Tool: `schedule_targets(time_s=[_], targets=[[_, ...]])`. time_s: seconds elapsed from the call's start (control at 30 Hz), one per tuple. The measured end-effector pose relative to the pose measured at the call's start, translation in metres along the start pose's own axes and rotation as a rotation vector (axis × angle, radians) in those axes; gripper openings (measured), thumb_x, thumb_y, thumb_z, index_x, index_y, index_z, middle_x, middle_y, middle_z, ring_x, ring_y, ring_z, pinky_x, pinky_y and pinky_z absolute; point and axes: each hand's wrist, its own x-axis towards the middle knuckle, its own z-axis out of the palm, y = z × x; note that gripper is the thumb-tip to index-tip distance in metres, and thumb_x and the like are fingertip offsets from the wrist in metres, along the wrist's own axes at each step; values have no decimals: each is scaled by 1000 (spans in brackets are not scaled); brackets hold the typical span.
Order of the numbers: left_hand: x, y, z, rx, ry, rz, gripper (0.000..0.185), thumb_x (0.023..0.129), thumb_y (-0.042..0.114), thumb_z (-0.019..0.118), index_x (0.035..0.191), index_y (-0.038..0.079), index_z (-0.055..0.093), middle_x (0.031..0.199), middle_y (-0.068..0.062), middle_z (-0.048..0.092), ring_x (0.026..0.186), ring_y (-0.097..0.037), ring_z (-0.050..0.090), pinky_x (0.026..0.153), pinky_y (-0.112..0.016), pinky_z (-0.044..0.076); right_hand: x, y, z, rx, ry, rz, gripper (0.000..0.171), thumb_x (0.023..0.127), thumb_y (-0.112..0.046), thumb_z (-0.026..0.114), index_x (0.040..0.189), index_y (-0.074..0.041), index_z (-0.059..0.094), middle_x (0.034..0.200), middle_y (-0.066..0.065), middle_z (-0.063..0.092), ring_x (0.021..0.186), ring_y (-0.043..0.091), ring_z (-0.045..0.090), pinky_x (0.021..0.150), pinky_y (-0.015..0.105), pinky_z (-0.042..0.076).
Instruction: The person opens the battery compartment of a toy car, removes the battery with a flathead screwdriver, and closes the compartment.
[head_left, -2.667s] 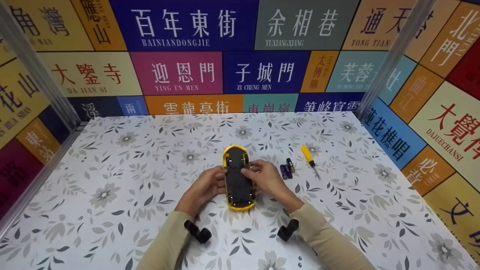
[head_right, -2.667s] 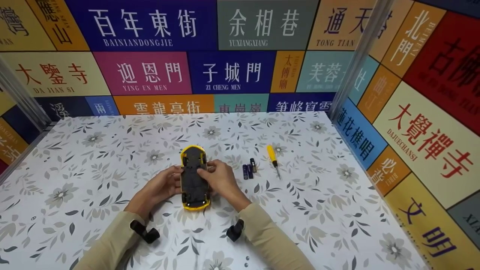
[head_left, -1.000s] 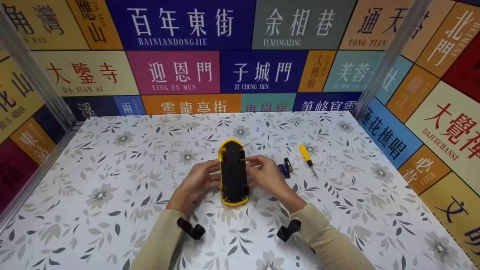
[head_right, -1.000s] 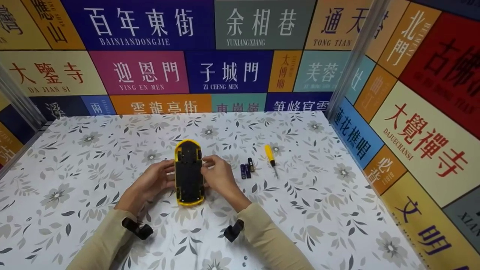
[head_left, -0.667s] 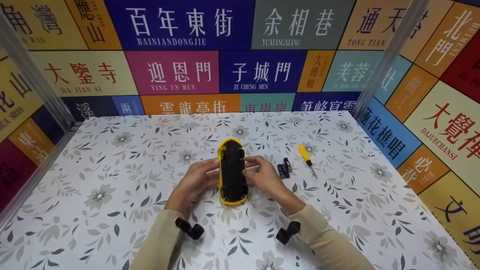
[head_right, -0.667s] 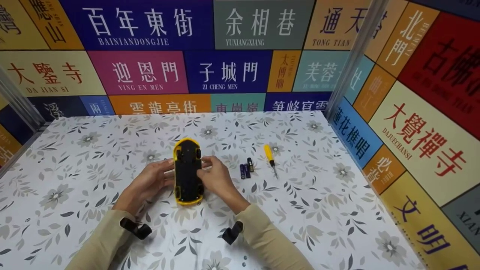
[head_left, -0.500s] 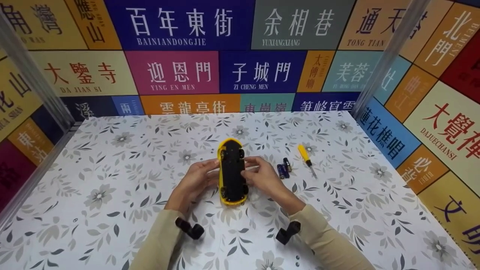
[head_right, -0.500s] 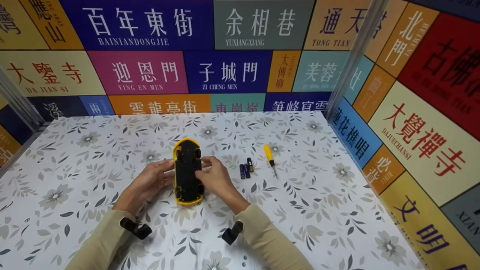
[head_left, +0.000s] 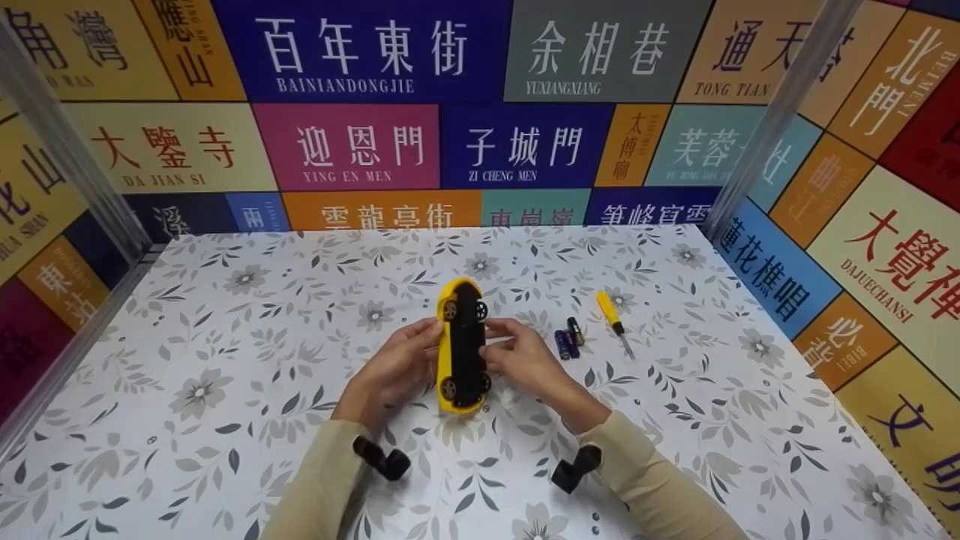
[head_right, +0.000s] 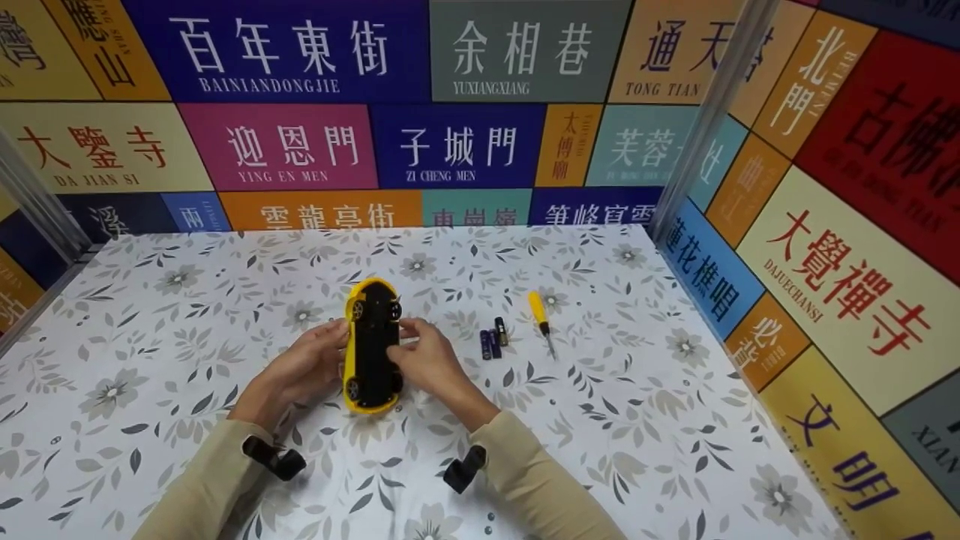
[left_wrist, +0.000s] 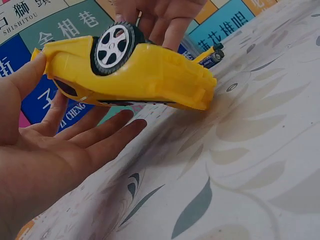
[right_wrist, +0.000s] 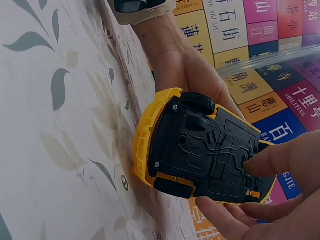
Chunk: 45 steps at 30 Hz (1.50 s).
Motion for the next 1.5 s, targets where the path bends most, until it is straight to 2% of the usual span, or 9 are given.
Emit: schedule_targets(time_s=[0.13,0.27,0.53,0.67,0.83,1.03,1.2,1.33,1.5], targets=[[0,-3,1,-41,-24,-9,23,105,21,50,124,9,55,107,-2,71,97,-15,64,90,-32,54,-1,1,0,14,-9,-5,52,87,0,59,138,0,56,128,20,62,100,24,67,79,32,60],[1,-4,1,-14,2,-23,26,105,24,51,125,9,56,109,-2,71,99,-16,65,91,-34,54,-2,-1,-1,7,-9,-6,49,86,-2,59,135,-2,59,128,19,63,99,23,67,78,29,59],[3,-5,2,17,45,-18,36,106,25,49,132,2,53,108,-2,72,100,-16,64,89,-31,52,-6,-6,0,-31,-17,-40,44,89,-6,62,133,-3,61,130,18,65,97,21,67,80,28,58],[3,-3,4,52,88,-36,42,105,28,52,136,0,54,112,-4,71,103,-18,63,90,-33,51,-9,-9,0,-49,-32,-41,42,91,-9,64,132,-4,62,130,15,65,99,22,67,81,28,58],[4,-2,9,112,164,-65,47,101,34,59,136,2,58,119,-8,69,103,-20,63,87,-34,52,-13,-12,1,-72,-56,-54,42,92,-18,70,132,-8,62,132,11,64,113,26,65,86,33,59],[8,-4,12,148,211,-62,42,100,30,62,129,0,62,113,-7,71,95,-18,66,84,-32,53,-16,-13,3,-88,-60,-47,45,89,-22,76,130,-10,63,131,8,65,117,27,63,89,35,59],[8,-5,14,157,211,-51,42,100,28,61,131,-1,61,107,-5,72,88,-17,66,79,-31,55,-15,-13,3,-74,-37,-36,45,86,-17,78,128,-10,64,129,8,66,113,25,65,86,33,60],[7,-5,14,152,182,-42,45,102,29,58,134,-2,58,108,-5,72,90,-17,68,81,-32,56,-13,-13,2,-63,-26,-57,43,87,-12,76,128,-8,64,130,10,66,111,27,67,85,33,60],[6,-5,12,136,171,-65,48,102,37,57,136,3,59,120,-8,71,98,-19,71,87,-35,58,-11,-9,-1,-75,-10,-90,39,90,-10,72,129,-6,64,127,13,66,109,28,67,86,34,59]])
